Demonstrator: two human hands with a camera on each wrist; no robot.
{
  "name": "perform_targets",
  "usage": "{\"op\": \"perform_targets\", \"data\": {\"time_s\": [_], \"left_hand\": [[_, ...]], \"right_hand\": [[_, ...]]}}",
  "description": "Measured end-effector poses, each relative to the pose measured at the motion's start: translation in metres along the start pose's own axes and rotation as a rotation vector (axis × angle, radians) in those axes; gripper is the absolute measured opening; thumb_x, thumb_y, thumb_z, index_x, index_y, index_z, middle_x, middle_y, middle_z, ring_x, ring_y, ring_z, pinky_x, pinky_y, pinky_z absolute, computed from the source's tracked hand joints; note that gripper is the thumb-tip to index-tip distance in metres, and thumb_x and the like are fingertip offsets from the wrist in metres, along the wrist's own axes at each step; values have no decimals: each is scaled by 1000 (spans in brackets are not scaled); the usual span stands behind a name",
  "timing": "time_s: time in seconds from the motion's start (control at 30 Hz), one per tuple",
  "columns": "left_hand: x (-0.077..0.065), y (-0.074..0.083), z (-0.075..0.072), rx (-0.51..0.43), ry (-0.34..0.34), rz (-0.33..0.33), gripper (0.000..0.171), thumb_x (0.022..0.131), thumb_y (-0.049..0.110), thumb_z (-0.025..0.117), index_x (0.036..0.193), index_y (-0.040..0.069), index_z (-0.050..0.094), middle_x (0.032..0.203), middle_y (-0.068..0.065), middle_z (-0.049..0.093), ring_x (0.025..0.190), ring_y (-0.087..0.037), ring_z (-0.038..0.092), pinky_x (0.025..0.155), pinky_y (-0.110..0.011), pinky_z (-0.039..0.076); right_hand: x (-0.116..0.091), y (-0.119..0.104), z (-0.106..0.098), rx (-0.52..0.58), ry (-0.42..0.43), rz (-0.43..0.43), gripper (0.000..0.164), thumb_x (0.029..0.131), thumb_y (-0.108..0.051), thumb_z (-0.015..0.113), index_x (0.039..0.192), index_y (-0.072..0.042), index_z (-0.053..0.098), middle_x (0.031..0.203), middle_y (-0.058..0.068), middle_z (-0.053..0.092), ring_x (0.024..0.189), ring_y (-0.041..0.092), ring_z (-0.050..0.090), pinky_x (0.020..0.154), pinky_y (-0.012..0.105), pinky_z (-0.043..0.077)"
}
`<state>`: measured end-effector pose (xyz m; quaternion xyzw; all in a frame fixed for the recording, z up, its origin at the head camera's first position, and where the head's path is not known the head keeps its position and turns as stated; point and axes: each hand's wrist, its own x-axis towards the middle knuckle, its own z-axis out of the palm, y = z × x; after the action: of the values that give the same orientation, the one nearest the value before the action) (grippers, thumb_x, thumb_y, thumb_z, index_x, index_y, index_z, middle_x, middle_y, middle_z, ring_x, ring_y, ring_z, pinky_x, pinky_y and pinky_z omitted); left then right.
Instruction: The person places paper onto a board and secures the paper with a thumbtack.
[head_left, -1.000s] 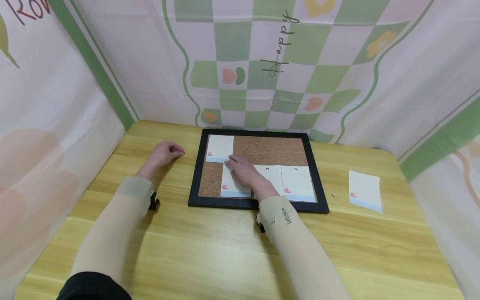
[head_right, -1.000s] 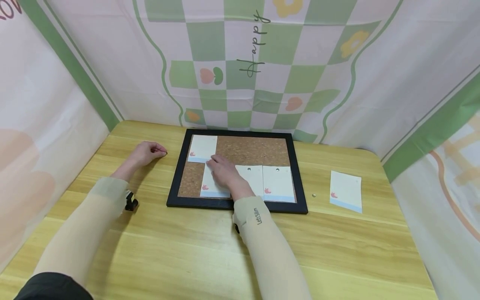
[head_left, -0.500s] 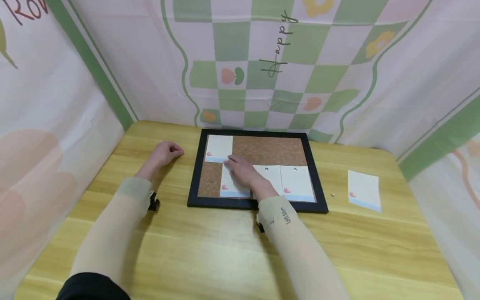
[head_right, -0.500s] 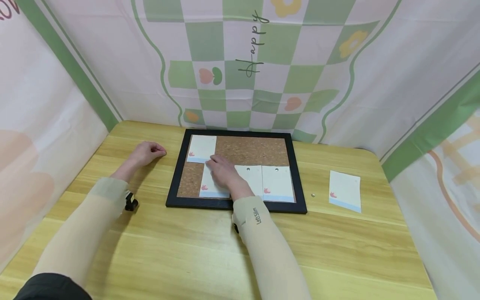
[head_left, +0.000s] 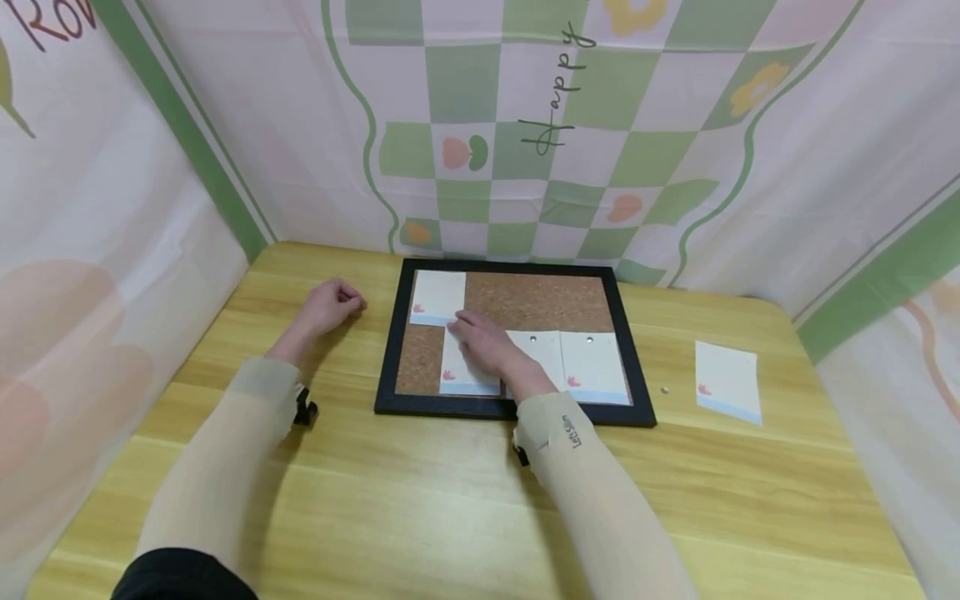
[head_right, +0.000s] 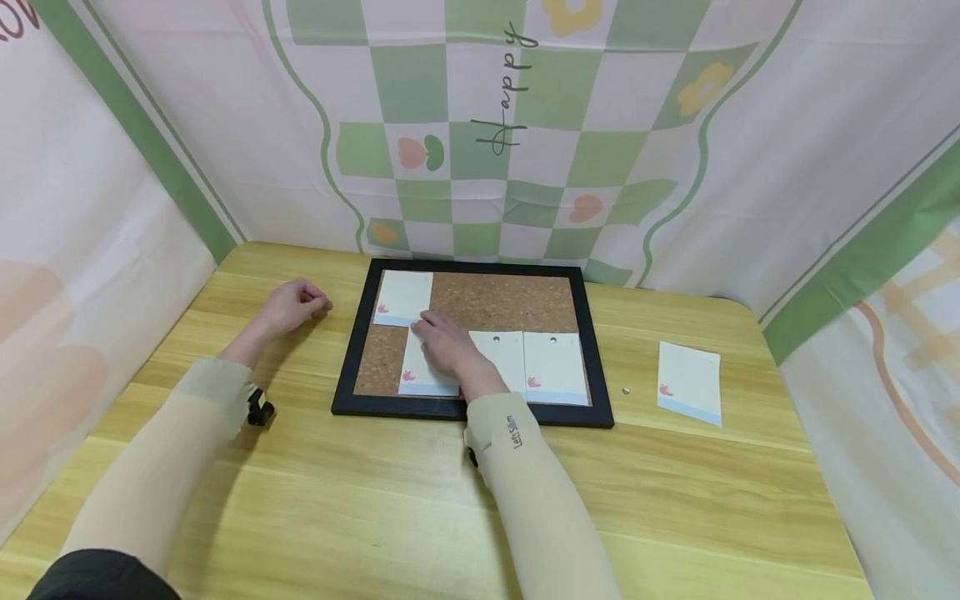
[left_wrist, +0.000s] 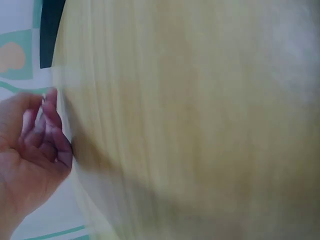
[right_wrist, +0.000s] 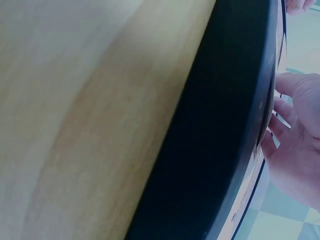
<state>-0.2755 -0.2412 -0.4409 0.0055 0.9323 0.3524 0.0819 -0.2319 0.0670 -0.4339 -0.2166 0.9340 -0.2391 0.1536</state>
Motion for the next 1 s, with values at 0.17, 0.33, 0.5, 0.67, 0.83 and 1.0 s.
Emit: {"op": "perform_targets", "data": {"time_s": [0.17,0.33,0.5,0.67,0.83,1.0], "left_hand": [[2,-4,0,-35,-3,30,27,99,25,63,116,5,67,116,-19,71,108,-32,66,100,-46,50],[3,-5,0,-38,-12,45,32,98,27,66,122,6,67,116,-15,74,108,-29,69,104,-46,49],[1,-4,1,-25,-24,29,28,97,30,66,118,11,71,112,-11,75,103,-26,70,96,-43,53],[2,-4,1,-15,-48,28,27,98,34,64,111,12,75,105,-8,77,94,-20,69,90,-39,55],[2,-4,1,18,-60,40,29,99,37,62,102,13,77,97,-3,78,87,-15,69,90,-37,55],[2,-2,1,19,-77,36,31,99,39,61,102,13,77,97,-4,77,91,-18,68,97,-41,52]], "right_hand": [[-2,1,0,-138,-4,-85,45,104,-7,47,149,-9,45,162,15,32,152,34,27,125,47,23],[-3,2,0,-124,-3,-88,45,104,-8,46,149,-10,44,163,15,32,153,33,26,126,46,22],[-2,2,0,-106,-1,-81,47,105,-9,45,151,-12,42,163,13,31,153,33,25,126,46,21],[-4,2,0,-86,8,-77,48,104,-10,46,152,-13,40,163,13,31,153,33,25,126,47,21],[-5,1,0,-57,6,-61,48,105,-11,45,153,-13,39,164,11,30,154,32,24,126,47,20],[-4,2,1,10,20,-26,49,105,-14,44,154,-10,37,164,11,31,154,32,23,126,47,20]]}}
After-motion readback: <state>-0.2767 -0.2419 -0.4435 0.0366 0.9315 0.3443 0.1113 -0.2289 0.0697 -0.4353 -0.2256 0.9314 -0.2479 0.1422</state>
